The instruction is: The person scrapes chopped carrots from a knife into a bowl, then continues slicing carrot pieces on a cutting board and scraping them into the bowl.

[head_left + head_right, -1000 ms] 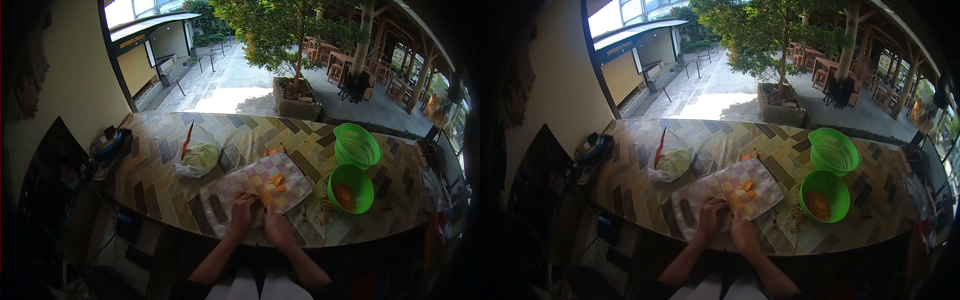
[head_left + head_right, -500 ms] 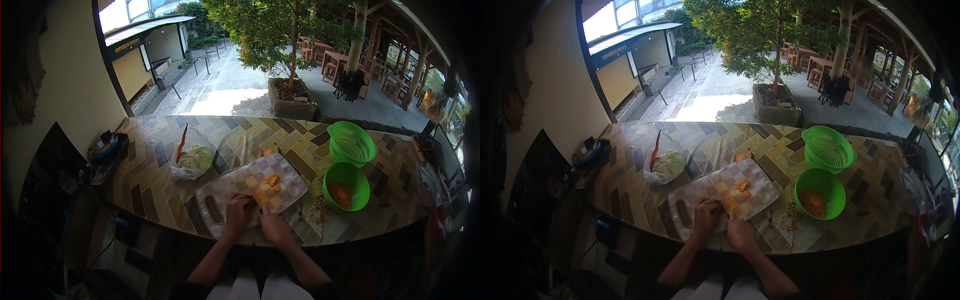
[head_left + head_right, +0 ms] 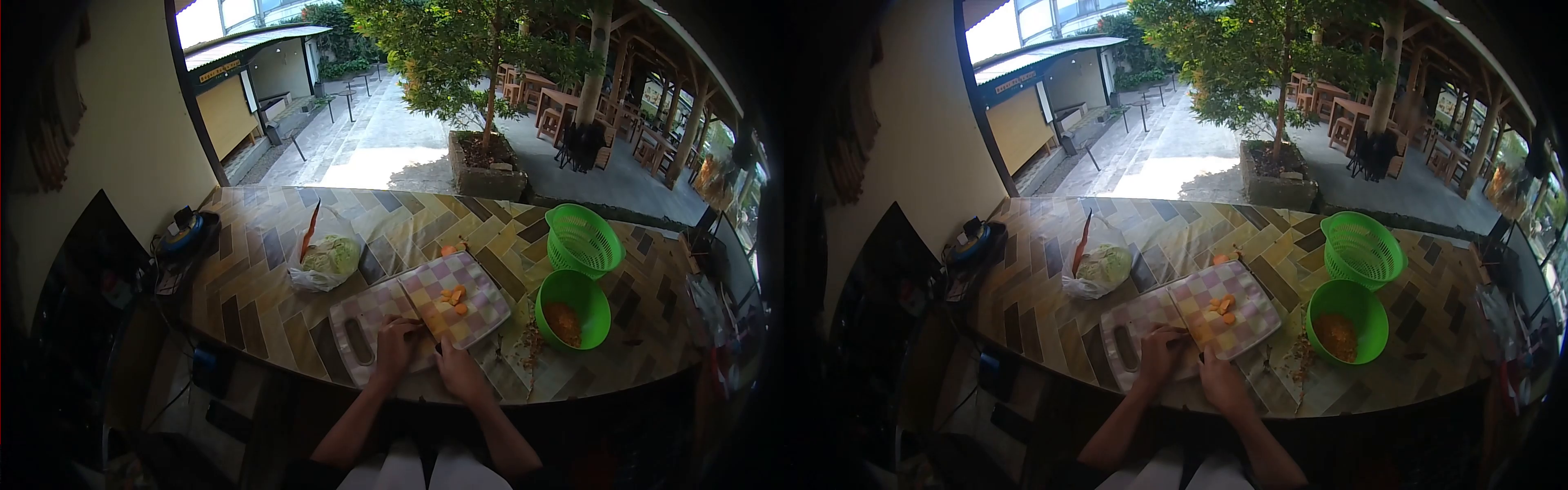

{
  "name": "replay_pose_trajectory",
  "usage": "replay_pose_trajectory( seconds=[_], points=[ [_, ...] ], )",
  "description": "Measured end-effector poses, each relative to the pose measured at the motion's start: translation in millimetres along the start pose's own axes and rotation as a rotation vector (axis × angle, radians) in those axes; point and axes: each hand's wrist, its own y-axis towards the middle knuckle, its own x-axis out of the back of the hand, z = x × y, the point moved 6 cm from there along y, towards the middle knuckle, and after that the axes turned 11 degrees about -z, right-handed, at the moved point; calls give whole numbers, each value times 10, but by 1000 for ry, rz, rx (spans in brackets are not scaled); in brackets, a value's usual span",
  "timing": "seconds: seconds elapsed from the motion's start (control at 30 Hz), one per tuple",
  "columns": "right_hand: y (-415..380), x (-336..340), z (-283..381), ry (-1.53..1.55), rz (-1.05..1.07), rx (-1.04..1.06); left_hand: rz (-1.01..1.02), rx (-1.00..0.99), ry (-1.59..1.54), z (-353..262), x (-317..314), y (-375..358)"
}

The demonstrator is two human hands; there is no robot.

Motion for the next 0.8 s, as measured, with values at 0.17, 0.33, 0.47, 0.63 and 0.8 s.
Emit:
replay_pose_trajectory(
  seconds=[0.17,0.33,0.47,0.63,0.8],
  points=[
    [-21,-75,123,-132,-17,-28,11,-9,10,18,-6,-13],
    [20,-113,134,-133,-75,16,5,-27,-16,-11,8,-12],
    [162,-149,-108,-11,-109,145,17,-62,-34,68,-29,3],
    [3,10,-27,113,-66,33,-15,5,-19,116,-34,5],
    [-56,42,57,28,8,-30,-5,-8,0,110,-26,0]
  ],
)
